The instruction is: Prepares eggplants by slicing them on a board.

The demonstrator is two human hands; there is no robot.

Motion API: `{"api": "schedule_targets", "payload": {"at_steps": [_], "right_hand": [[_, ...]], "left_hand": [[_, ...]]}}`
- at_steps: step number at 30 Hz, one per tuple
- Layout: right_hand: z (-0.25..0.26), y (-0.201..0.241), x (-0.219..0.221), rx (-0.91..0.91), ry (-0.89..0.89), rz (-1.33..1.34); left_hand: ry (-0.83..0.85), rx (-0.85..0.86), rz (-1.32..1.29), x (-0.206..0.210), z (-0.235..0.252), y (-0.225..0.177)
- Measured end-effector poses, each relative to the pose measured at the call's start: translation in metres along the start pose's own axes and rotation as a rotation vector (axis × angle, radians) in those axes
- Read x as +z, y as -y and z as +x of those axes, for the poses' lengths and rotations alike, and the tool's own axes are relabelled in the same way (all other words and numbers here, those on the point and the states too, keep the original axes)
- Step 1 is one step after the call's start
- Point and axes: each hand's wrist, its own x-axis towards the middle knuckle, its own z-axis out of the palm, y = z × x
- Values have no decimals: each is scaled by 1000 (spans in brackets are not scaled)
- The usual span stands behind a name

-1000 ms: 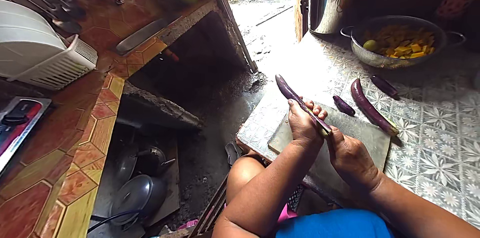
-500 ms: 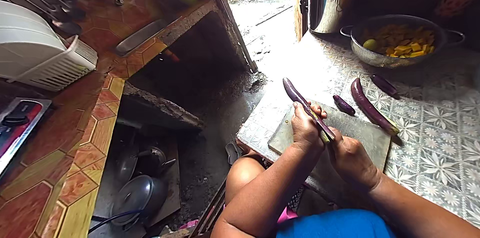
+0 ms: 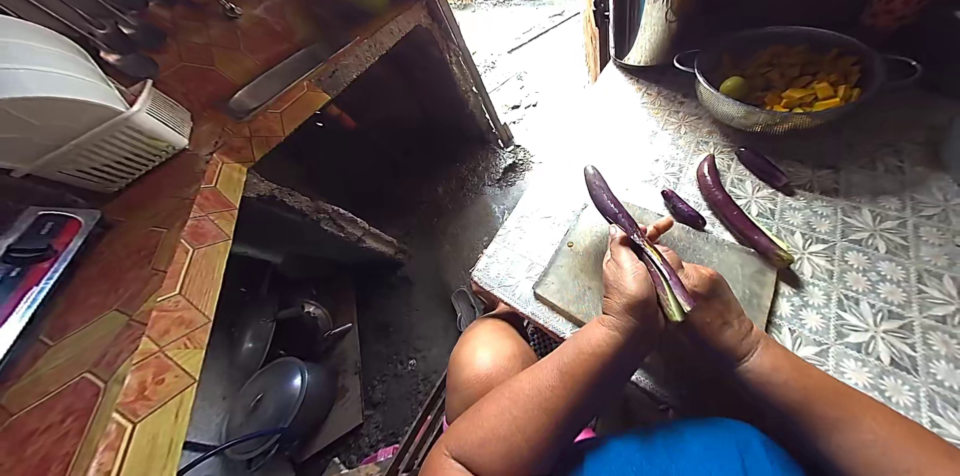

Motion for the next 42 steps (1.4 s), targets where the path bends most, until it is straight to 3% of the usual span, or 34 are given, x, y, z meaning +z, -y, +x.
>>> {"api": "schedule_targets", "payload": {"at_steps": [7,11,15,23,36,42], "right_hand": [[-2,-1,-5,-52,-49,57],[-4,9,-4,-109,-50,99],[-9,11,0,-121,-20,115],[-8,8,-4,-144,-14,71],[-3,3,-4,-27,20,52],[-4,-2,4,-57,-29,-30]], "left_hand": [[81,92,112,-12,4,-3],[48,53,-110,-25,52,-35],[-40,68,-234,-28,69,-44],[12,73,-195,-22,53,-42],[176,-46,-238,-11,37,-21],[111,-59,-231,-7,30,-14]]}}
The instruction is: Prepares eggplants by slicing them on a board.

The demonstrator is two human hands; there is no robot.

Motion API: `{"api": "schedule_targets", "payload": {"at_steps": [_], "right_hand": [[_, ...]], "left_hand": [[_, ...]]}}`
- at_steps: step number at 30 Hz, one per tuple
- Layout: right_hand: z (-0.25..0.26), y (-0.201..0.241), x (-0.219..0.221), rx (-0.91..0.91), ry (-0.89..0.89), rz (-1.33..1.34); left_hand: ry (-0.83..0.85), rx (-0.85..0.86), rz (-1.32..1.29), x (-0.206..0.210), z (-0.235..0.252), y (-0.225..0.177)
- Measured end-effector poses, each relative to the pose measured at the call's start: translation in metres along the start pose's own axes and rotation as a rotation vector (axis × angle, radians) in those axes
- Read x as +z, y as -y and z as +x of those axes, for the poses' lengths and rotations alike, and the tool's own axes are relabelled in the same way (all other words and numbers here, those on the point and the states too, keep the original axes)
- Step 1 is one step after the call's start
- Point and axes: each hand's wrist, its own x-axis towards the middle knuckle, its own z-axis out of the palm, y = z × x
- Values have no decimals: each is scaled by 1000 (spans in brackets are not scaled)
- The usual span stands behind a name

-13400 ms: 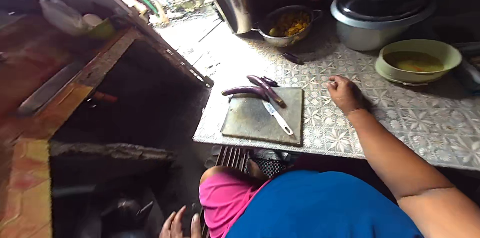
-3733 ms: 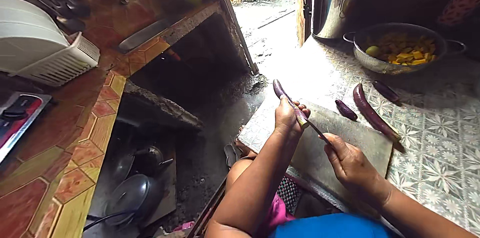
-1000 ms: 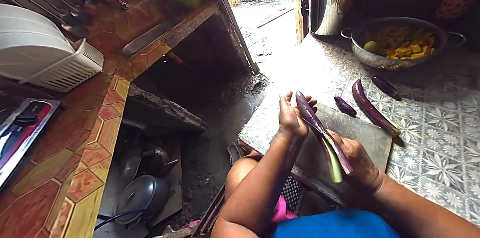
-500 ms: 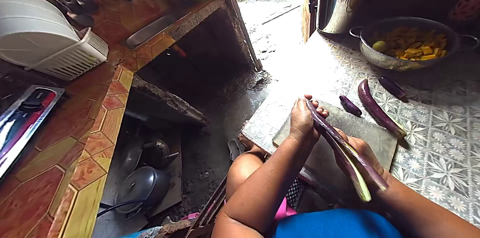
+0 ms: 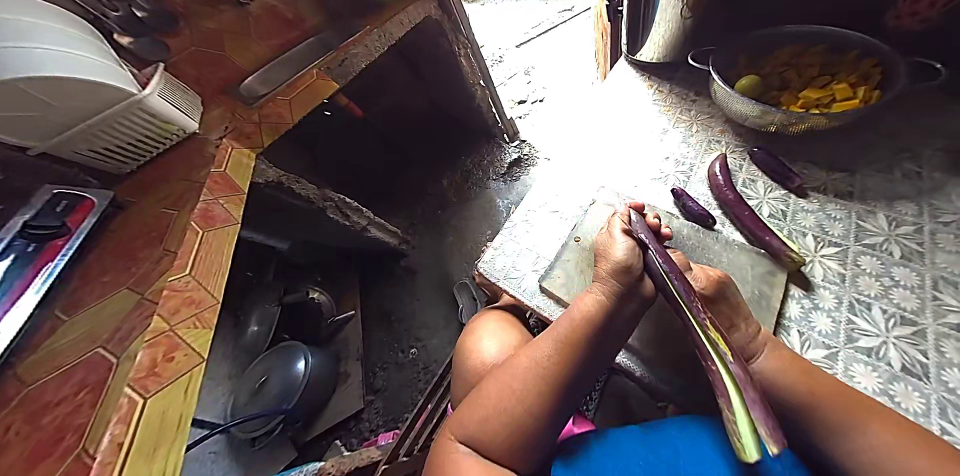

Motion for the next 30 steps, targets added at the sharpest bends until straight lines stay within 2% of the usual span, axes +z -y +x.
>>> {"api": "schedule_targets", "payload": {"at_steps": [3,6,9,13,17,20,22,26,30], "right_hand": [[3,-2,-1,13,5,-23],[9,5,-16,79,136,-45],[5,-7,-2,34,47,-73],[10,-11,-4,40,23,-159],[16,-22,-11,148,46,-274],[17,-31,-13,187,63,-372],[20,-33,-15,203,72,-400],[25,-42,-25,251,112,-420],[37,-66,-62,507,202,-374]], "left_hand": [[-18,-16,11,3,-6,4],[-3,-29,24,1,-6,5],[0,-52,-22,0,-8,7],[50,-65,-79,-3,-9,7],[87,-58,383,-11,-19,9],[233,-28,770,-23,-17,16],[350,-111,897,-22,-17,12],[479,-216,1011,-13,-22,-4],[669,-308,1315,-17,-32,-24]]}}
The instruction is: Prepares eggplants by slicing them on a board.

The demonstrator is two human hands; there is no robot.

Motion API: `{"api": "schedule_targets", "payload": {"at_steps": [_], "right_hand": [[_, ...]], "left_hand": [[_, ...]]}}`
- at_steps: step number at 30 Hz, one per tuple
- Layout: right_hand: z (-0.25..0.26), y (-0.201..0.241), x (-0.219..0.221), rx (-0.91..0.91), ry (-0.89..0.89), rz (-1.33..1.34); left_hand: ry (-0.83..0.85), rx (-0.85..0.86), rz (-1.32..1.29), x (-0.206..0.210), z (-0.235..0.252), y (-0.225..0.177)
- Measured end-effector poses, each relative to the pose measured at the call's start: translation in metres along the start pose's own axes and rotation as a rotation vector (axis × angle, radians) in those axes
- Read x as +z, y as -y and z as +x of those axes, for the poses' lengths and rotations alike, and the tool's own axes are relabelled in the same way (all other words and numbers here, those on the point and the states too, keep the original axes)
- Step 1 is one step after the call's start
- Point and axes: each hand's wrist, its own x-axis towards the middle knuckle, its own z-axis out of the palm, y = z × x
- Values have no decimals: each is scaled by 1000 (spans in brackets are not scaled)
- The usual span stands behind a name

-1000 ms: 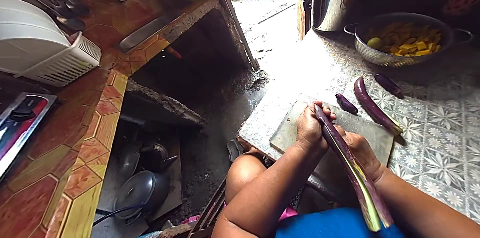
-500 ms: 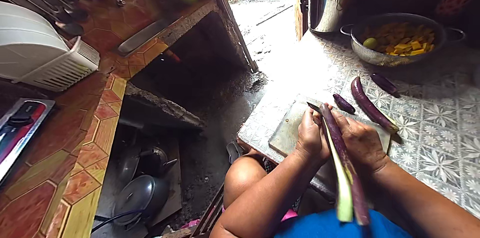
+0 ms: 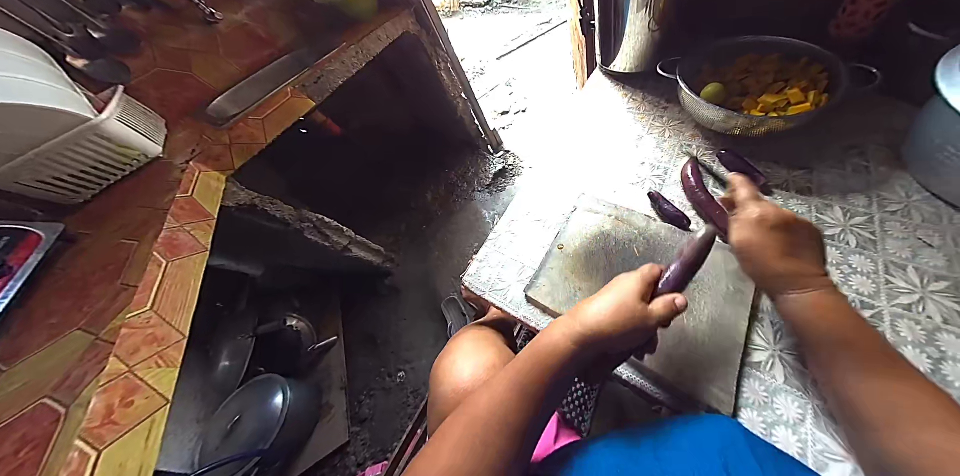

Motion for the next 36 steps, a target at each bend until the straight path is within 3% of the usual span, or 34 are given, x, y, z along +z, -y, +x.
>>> {"api": "schedule_targets", "payload": {"at_steps": [3,6,8,14,19,22,26,29,31,36], "right_hand": [[12,-23,-12,119,-112,81],[17,-36,-9,155,-55,144],[21,-48,-5,193,17,162],[30,-66,-4,260,51,261],[32,-76,-10,331,-15,284],[33,-83,-8,364,-14,285],[34,-94,-4,422,12,266],[34,-96,1,432,50,257],[35,-96,3,427,58,253],[35,-89,1,396,6,291]], "left_hand": [[-156,-19,-9,-8,3,6],[-400,-5,-312,-19,20,11],[-474,-28,-512,-22,26,6],[-500,-9,-824,-12,54,-13],[-404,58,-818,1,89,-27],[-372,58,-519,6,103,-35],[-504,88,475,-6,116,-30],[-473,83,926,-28,126,-20],[-363,27,1013,-41,128,-21],[-225,44,947,-63,138,-21]]}}
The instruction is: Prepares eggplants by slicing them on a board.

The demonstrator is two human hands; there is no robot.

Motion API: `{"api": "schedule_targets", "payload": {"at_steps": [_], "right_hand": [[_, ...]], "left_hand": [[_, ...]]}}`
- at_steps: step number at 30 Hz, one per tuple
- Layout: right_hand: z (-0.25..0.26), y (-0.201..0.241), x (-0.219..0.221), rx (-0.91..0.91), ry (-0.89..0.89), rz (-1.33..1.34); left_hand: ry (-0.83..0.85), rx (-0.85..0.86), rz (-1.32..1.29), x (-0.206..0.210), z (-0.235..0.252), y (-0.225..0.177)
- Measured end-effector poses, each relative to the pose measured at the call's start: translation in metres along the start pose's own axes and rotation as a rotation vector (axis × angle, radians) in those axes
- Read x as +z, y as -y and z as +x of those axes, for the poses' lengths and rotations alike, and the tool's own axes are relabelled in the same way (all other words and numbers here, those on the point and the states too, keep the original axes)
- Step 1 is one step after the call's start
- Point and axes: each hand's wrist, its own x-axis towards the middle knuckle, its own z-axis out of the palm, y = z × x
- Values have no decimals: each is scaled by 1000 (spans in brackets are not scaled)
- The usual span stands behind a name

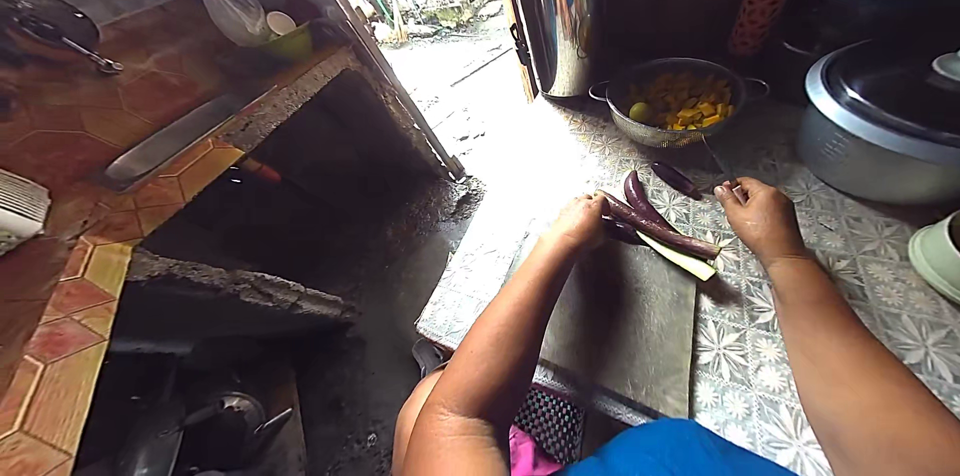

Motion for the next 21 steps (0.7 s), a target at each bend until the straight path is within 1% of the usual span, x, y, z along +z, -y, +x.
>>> {"api": "schedule_targets", "payload": {"at_steps": [3,6,8,10,11,14,15,16,18,19,21], "right_hand": [[-3,5,0,-54,-27,80],[-9,14,1,-132,-34,150],[-13,19,3,-205,-8,226],[-17,26,4,-234,74,329],[-21,31,4,-228,136,388],[-40,55,1,-212,380,565],[-48,62,1,-228,441,594],[-55,68,3,-245,483,617],[-68,77,7,-282,521,669],[-73,80,10,-302,517,694],[-80,82,14,-344,511,727]], "left_hand": [[18,12,47,-5,-1,3],[-29,-1,97,-8,-13,2],[-37,-12,55,-10,-24,3],[-109,-9,-150,-11,-40,6],[-150,-21,-321,-10,-47,8],[-216,-81,-1031,2,-73,7],[-202,-97,-1228,7,-82,4],[-174,-105,-1365,11,-90,0],[-97,-68,-1482,21,-102,-7],[-56,-36,-1501,27,-105,-9],[-30,37,-1497,38,-107,-11]]}}
